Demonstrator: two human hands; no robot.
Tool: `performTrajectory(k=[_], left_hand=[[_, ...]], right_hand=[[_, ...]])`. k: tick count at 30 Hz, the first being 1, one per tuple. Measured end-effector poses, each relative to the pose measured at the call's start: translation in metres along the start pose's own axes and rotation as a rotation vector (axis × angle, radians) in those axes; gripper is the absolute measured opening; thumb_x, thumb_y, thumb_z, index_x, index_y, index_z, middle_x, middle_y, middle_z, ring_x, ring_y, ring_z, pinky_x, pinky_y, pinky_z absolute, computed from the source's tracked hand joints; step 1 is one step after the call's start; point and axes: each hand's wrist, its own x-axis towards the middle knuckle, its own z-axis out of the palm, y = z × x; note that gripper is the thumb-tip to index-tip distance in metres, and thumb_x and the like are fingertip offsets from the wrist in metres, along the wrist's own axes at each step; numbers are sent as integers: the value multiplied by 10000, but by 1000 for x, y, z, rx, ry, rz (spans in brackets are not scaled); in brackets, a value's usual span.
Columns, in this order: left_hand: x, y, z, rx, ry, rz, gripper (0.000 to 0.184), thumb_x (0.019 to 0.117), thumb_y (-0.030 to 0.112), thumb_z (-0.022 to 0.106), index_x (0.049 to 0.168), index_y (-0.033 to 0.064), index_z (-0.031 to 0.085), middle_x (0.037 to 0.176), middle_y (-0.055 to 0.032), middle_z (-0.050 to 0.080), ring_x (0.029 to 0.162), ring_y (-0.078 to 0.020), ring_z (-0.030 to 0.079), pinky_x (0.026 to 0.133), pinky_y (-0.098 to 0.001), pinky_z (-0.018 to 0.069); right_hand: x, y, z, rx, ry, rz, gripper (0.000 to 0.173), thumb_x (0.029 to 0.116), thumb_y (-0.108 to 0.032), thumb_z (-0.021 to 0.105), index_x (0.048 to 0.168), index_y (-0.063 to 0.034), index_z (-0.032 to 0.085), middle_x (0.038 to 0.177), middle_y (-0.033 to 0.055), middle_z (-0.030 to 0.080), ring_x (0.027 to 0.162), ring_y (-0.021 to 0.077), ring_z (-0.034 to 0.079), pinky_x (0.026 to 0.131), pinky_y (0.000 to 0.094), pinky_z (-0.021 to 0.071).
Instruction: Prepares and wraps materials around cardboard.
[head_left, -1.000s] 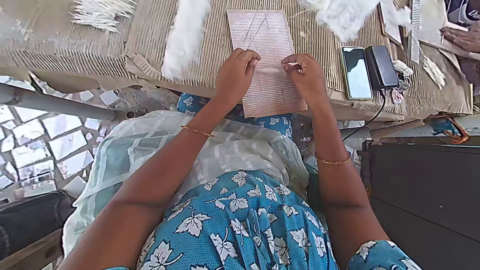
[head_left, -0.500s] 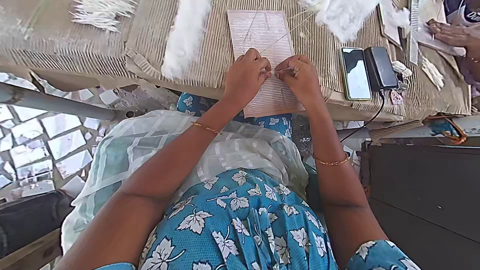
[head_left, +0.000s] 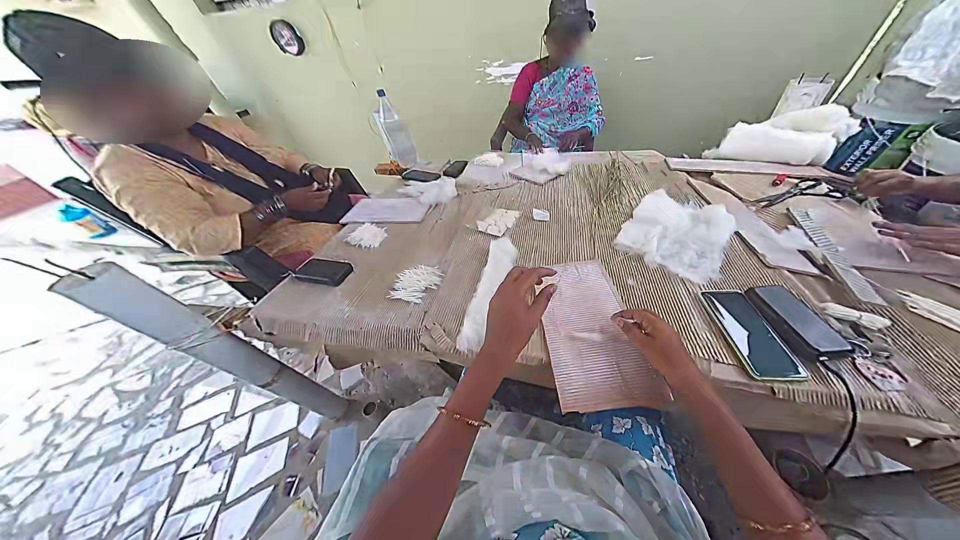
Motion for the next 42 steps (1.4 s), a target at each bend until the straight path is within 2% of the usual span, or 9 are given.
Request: performTrajectory(k=[2, 4, 8, 13, 21, 27, 33, 38, 42], left_hand=[[-3, -3, -7, 8, 24, 0, 262, 1017, 277, 620, 1177, 110, 743, 1031, -68, 677, 772, -129, 569, 719, -311, 485], [-11, -7, -6, 12, 4, -20, 248, 1018, 272, 622, 1147, 103, 750, 1056, -70, 679, 778, -123, 576, 723, -302, 490], [-24, -17, 8, -6, -50, -61, 208, 1018, 241, 633, 1123, 109, 755, 1041, -68, 674, 789, -151, 584, 718, -346, 499], [-29, -16, 26, -8, -145, -48, 182, 1027, 156, 626, 1146, 78, 740, 1090, -97, 669, 760, -157, 550, 678, -346, 453], [-28, -27, 47, 35, -222, -60, 196, 1048, 186, 605, 1161, 85, 729, 1054, -96, 665, 755, -185, 544, 681, -395, 445], [-18, -32, 58, 48, -282, 16, 210, 1051, 162, 579, 1167, 61, 723, 1104, -154, 680, 941, -282, 638, 819, -478, 509], [-17, -33, 52, -52, -178, -96, 213, 1035, 161, 586, 1163, 70, 730, 1037, -75, 665, 830, -120, 558, 764, -291, 451], [-27, -31, 58, -3, -275, -128, 220, 1036, 216, 608, 1173, 101, 736, 1107, -115, 668, 994, -230, 630, 888, -409, 501], [-31, -25, 64, 39, -364, -154, 239, 1023, 236, 645, 1205, 107, 730, 1188, -161, 653, 1094, -293, 641, 954, -469, 510]], right_hand=[[-1, -2, 0, 2, -1, 6, 263, 1062, -174, 552, 1207, -5, 692, 1238, 209, 634, 973, 257, 632, 868, 417, 507], [-5, -6, 0, -11, -15, 18, 266, 1063, -174, 553, 1219, -3, 685, 1254, 212, 619, 979, 250, 629, 869, 394, 509], [-2, -8, 2, -57, -55, 22, 258, 1052, -189, 574, 1208, -21, 692, 1262, 214, 619, 1002, 268, 651, 891, 408, 531], [-8, -2, 4, -22, 0, -23, 168, 992, -97, 652, 1122, -20, 726, 1201, 210, 644, 1036, 315, 650, 905, 474, 537], [-3, -1, 2, -39, -9, -40, 194, 1025, -103, 594, 1113, -2, 735, 1147, 192, 671, 1021, 284, 655, 929, 438, 527], [-2, 0, 1, -63, 46, -11, 213, 1037, -105, 559, 1122, -14, 732, 1160, 183, 681, 1013, 270, 664, 924, 431, 526], [-4, -2, 2, -103, 55, 4, 207, 1036, -126, 570, 1140, -33, 723, 1194, 164, 671, 989, 225, 656, 899, 390, 519], [-2, -2, 2, -152, -30, -6, 204, 1023, -173, 616, 1148, -51, 722, 1212, 170, 642, 973, 224, 637, 878, 394, 513], [-3, -2, 4, -154, -87, -80, 205, 975, -179, 694, 1135, -59, 738, 1230, 172, 637, 1088, 255, 624, 939, 406, 510]])
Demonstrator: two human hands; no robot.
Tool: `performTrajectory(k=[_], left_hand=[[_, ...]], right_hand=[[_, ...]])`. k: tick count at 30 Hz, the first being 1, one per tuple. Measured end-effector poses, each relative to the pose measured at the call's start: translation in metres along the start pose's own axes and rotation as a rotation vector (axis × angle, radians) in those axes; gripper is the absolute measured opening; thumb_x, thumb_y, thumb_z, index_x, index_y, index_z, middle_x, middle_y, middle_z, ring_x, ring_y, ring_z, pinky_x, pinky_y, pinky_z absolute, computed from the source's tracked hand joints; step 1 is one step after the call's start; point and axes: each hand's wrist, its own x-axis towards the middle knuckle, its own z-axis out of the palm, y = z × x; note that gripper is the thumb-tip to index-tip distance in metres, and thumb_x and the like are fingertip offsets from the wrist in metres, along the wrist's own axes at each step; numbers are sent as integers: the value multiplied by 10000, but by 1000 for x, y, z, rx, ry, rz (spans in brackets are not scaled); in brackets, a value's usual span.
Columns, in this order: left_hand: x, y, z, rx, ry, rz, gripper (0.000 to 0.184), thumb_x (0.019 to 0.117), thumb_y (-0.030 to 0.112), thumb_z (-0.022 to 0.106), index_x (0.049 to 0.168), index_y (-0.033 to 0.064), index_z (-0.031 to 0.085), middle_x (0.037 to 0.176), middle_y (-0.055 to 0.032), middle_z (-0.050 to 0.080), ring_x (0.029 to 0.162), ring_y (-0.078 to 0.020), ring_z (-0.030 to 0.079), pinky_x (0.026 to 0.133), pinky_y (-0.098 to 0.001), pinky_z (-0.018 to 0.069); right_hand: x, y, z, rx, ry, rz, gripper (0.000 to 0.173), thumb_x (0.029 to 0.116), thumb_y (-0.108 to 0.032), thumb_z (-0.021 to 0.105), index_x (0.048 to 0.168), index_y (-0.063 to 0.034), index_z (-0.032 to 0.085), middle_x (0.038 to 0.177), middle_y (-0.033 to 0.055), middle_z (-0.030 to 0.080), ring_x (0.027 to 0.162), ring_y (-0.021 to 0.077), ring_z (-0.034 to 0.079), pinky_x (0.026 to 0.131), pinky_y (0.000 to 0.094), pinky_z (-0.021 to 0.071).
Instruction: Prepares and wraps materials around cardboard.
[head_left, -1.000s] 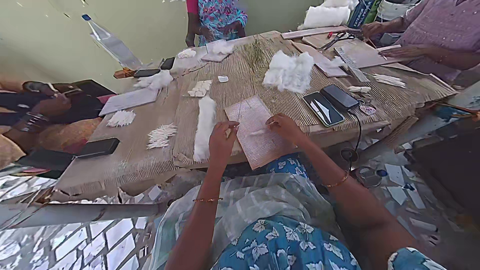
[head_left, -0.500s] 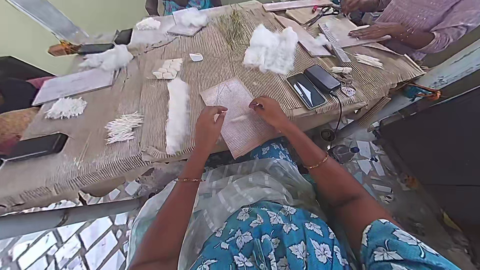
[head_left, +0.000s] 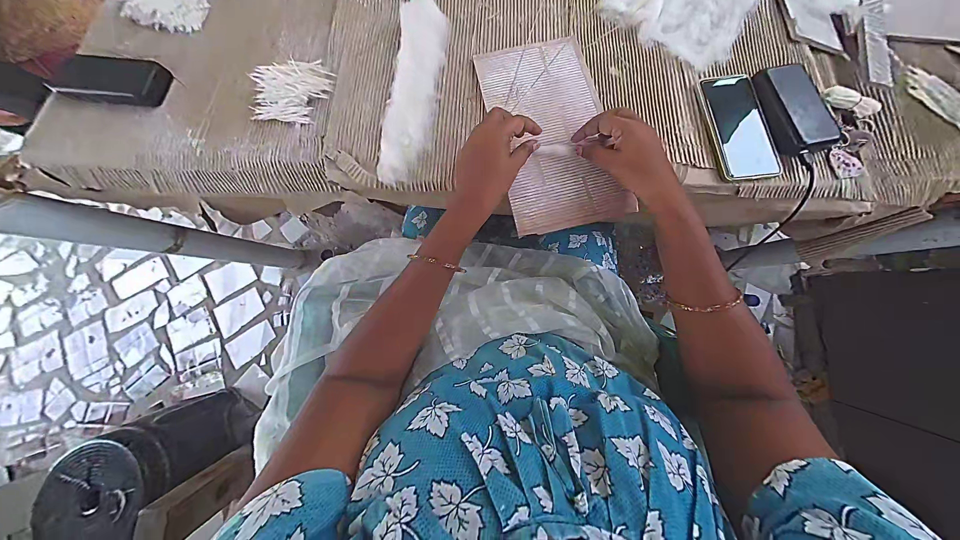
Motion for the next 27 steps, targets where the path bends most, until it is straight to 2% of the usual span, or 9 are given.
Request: performTrajectory(k=[3, 5, 12, 15, 20, 23, 27], left_hand=[[0, 5, 6, 36, -30, 13, 249, 1005, 234, 671, 1211, 111, 735, 1197, -177, 648, 1108, -321, 641, 950, -482, 518], [-1, 5, 12, 58, -30, 28, 245, 998, 226, 677, 1206, 113, 739, 1193, -178, 648, 1120, -337, 636, 959, -491, 512], [1, 8, 18, 102, -10, 32, 236, 999, 246, 678, 1200, 138, 739, 1195, -163, 649, 1116, -342, 633, 936, -497, 515], [2, 12, 18, 103, -9, 48, 236, 1004, 233, 673, 1196, 113, 737, 1187, -189, 644, 1122, -361, 627, 957, -509, 502], [3, 12, 26, 106, -15, 77, 237, 1024, 218, 645, 1172, 51, 727, 1197, -254, 634, 1131, -441, 610, 968, -607, 465], [2, 12, 27, 107, -7, 76, 217, 1031, 196, 630, 1153, 47, 729, 1204, -252, 634, 1140, -444, 605, 968, -617, 455], [2, 14, 27, 131, 6, 81, 213, 1037, 200, 622, 1129, 43, 733, 1164, -245, 651, 1116, -434, 622, 937, -604, 475]], right_hand=[[2, 1, 7, -35, 20, -37, 224, 942, -207, 735, 1118, -70, 754, 1227, 174, 644, 1201, 332, 570, 1023, 494, 443], [2, 0, 12, -90, 39, -33, 225, 936, -228, 739, 1111, -89, 762, 1256, 165, 640, 1227, 356, 548, 1052, 517, 411], [3, -2, 21, -140, 101, -31, 180, 951, -225, 712, 1082, -118, 772, 1250, 151, 635, 1205, 341, 554, 1015, 497, 441], [4, -2, 25, -117, 103, -50, 169, 957, -210, 700, 1075, -115, 777, 1245, 141, 643, 1185, 332, 566, 1007, 486, 448], [3, 3, 23, -88, 132, -66, 152, 940, -200, 724, 1059, -129, 785, 1216, 124, 659, 1156, 319, 591, 959, 487, 491], [4, 0, 25, -111, 110, -58, 145, 961, -206, 706, 1060, -129, 779, 1220, 114, 655, 1169, 327, 579, 933, 502, 495], [5, 3, 28, -152, 154, -103, 142, 957, -200, 698, 1027, -109, 782, 1163, 126, 674, 1116, 322, 605, 925, 473, 499]])
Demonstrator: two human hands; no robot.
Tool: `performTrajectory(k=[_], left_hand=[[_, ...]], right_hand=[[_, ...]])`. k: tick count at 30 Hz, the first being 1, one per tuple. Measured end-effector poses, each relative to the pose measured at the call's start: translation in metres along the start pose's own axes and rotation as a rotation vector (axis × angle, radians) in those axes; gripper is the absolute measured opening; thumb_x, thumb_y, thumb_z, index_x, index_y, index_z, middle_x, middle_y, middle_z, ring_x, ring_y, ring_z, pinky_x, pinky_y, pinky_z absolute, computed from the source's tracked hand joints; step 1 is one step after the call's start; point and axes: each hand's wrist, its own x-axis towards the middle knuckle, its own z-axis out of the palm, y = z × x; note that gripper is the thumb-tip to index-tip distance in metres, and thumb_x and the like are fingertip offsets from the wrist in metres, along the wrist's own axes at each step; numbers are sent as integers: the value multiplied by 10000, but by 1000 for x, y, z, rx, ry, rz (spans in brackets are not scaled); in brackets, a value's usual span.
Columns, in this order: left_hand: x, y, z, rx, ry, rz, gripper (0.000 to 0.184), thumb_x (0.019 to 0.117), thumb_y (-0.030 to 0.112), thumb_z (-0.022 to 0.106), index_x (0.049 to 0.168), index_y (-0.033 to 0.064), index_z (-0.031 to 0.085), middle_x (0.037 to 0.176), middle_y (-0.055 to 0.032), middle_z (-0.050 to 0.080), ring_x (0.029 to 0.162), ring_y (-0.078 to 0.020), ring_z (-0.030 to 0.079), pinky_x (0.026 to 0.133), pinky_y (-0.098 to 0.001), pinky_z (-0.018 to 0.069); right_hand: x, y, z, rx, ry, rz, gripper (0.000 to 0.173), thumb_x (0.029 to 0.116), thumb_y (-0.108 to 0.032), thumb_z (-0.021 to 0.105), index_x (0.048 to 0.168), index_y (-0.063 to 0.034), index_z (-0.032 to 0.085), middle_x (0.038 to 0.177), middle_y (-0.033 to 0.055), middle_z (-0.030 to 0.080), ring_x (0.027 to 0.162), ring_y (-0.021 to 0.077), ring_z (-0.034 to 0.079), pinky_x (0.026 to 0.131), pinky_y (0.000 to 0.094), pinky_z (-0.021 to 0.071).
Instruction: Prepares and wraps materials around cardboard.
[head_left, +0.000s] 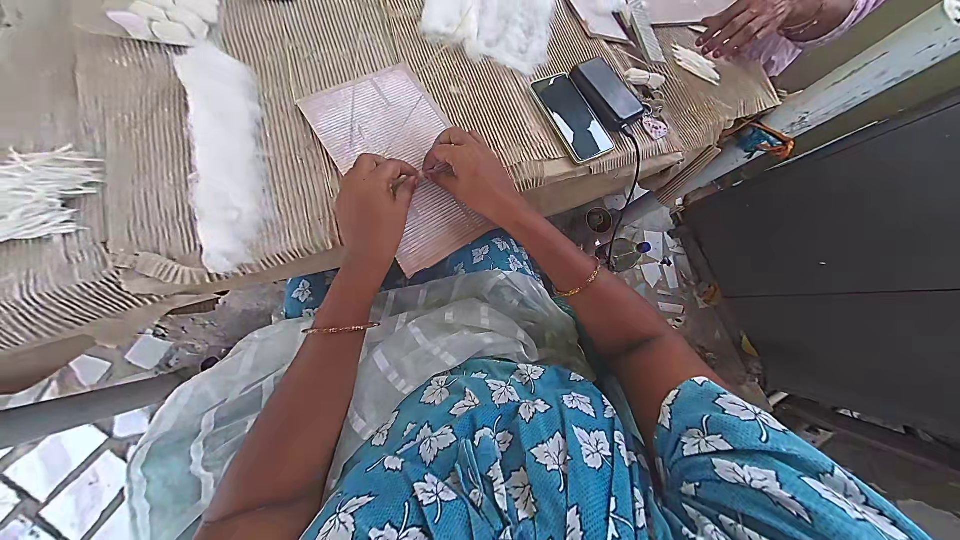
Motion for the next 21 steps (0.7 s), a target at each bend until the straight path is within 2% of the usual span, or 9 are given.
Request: performTrajectory(k=[9, 14, 18, 21], left_hand=[[0, -1, 4, 14, 25, 11, 205, 1038, 205, 614, 1107, 48, 728, 1141, -214, 664, 1100, -406, 634, 927, -581, 485], [0, -4, 3, -2, 42, 10, 196, 1030, 192, 620, 1086, 47, 740, 1130, -202, 678, 1083, -394, 647, 918, -565, 495], [1, -1, 3, -27, 9, 7, 194, 1034, 194, 620, 1101, 58, 740, 1164, -180, 686, 1099, -380, 646, 925, -549, 499], [0, -3, 0, -38, -6, 20, 200, 1027, 210, 633, 1106, 65, 745, 1159, -175, 687, 1071, -373, 660, 915, -534, 521]], right_hand=[[0, -1, -3, 26, -40, 29, 159, 971, -183, 676, 1030, -67, 767, 1177, 144, 649, 1150, 323, 591, 951, 478, 499], [0, -1, -9, 49, -34, 67, 147, 969, -127, 662, 1028, -32, 758, 1190, 173, 638, 1149, 315, 593, 999, 440, 480], [-2, 6, -17, 81, -14, 97, 152, 963, -153, 686, 1036, -49, 768, 1186, 167, 645, 1146, 292, 601, 999, 425, 486], [-2, 3, -16, 69, -35, 88, 160, 962, -173, 693, 1036, -53, 770, 1204, 181, 642, 1176, 328, 580, 1007, 479, 465]])
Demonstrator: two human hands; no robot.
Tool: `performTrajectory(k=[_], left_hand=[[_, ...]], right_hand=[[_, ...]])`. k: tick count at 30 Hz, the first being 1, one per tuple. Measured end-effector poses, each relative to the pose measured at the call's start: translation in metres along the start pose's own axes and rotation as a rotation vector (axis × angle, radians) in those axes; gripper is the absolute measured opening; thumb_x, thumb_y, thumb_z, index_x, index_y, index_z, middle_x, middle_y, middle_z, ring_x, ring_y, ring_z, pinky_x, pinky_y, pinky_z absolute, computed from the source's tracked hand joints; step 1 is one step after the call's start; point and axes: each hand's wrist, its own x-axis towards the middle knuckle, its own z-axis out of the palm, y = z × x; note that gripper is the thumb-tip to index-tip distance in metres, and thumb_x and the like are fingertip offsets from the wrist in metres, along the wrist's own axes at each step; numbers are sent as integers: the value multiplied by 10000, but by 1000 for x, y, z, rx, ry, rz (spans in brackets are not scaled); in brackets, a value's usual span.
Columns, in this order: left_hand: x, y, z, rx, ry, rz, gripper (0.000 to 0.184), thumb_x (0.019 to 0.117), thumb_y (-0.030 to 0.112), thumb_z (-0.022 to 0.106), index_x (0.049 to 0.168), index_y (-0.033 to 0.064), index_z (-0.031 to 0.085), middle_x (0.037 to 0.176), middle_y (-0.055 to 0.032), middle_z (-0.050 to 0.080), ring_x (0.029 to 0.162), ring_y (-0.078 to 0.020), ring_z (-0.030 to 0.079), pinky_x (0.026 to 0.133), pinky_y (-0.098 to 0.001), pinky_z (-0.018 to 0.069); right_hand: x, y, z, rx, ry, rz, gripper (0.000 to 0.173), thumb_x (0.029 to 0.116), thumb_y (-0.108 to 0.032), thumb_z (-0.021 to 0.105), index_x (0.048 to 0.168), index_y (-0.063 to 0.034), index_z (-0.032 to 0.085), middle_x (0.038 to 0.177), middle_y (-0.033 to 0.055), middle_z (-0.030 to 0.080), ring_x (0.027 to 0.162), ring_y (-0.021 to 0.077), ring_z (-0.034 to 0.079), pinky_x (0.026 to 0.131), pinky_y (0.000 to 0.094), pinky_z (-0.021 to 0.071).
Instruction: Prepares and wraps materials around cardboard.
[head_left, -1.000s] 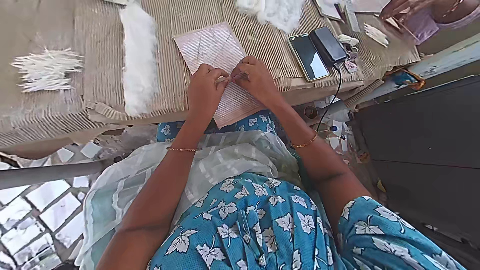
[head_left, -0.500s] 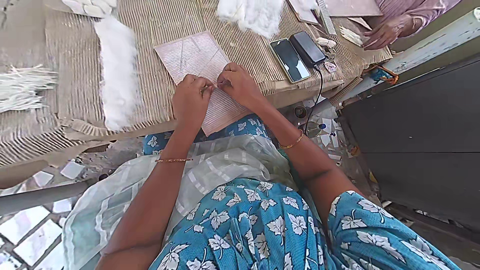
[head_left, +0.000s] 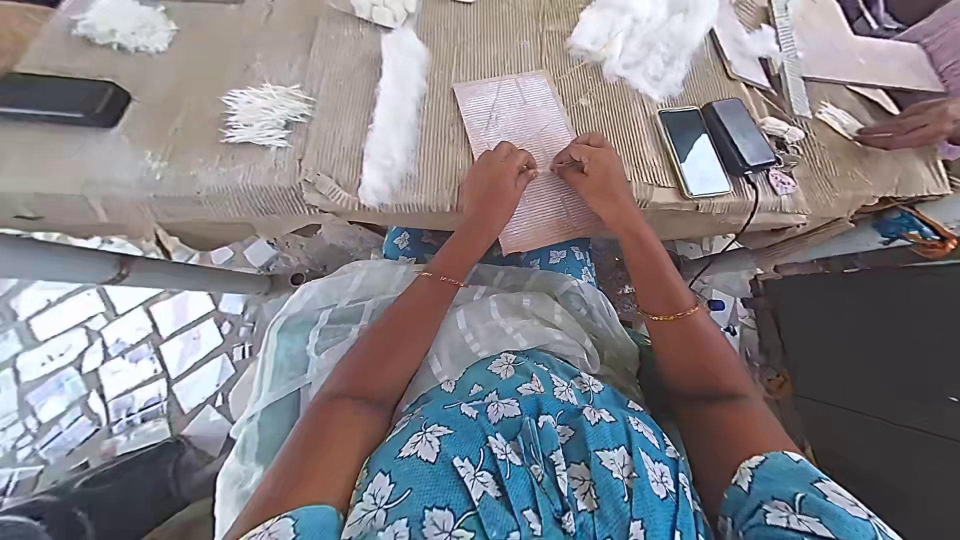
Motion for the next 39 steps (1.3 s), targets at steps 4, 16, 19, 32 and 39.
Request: performTrajectory(k=[4, 16, 19, 32, 39], left_hand=[[0, -2, -7, -25, -52, -20, 221, 1036, 199, 616, 1163, 79, 751, 1171, -156, 695, 1083, -347, 663, 936, -507, 527], [-7, 2, -22, -216, -50, -29, 249, 1036, 141, 611, 1235, 40, 724, 1197, -173, 699, 1132, -337, 653, 995, -476, 501], [-9, -7, -29, -437, 16, -69, 265, 1063, 120, 554, 1258, 13, 698, 1170, -184, 694, 1090, -307, 676, 963, -486, 533], [-22, -31, -58, -846, -12, -198, 340, 1088, 15, 404, 1309, -12, 662, 1234, -167, 699, 1000, -195, 649, 876, -368, 500], [-26, -35, -60, -712, -82, -159, 383, 1105, 32, 344, 1359, 16, 630, 1270, -166, 684, 1086, -252, 662, 969, -438, 499]], right_hand=[[1, -6, -1, -5, -24, 18, 165, 981, -134, 676, 1057, -8, 749, 1235, 231, 622, 1182, 380, 571, 1000, 554, 444], [-3, 5, -25, 63, 142, 149, 320, 1045, -247, 574, 1216, 17, 630, 1232, 261, 592, 1015, 328, 625, 891, 514, 510], [-1, -14, -26, -7, 173, 40, 316, 1022, -214, 593, 1178, 51, 666, 1243, 289, 600, 1145, 356, 587, 996, 496, 461], [23, -79, -6, -2, 21, -19, 298, 1032, -204, 591, 1162, 55, 663, 1151, 225, 669, 1057, 212, 623, 941, 384, 478], [35, -89, -4, -81, 34, -85, 305, 1018, -219, 615, 1147, 46, 695, 1163, 268, 662, 1037, 308, 610, 905, 476, 464]])
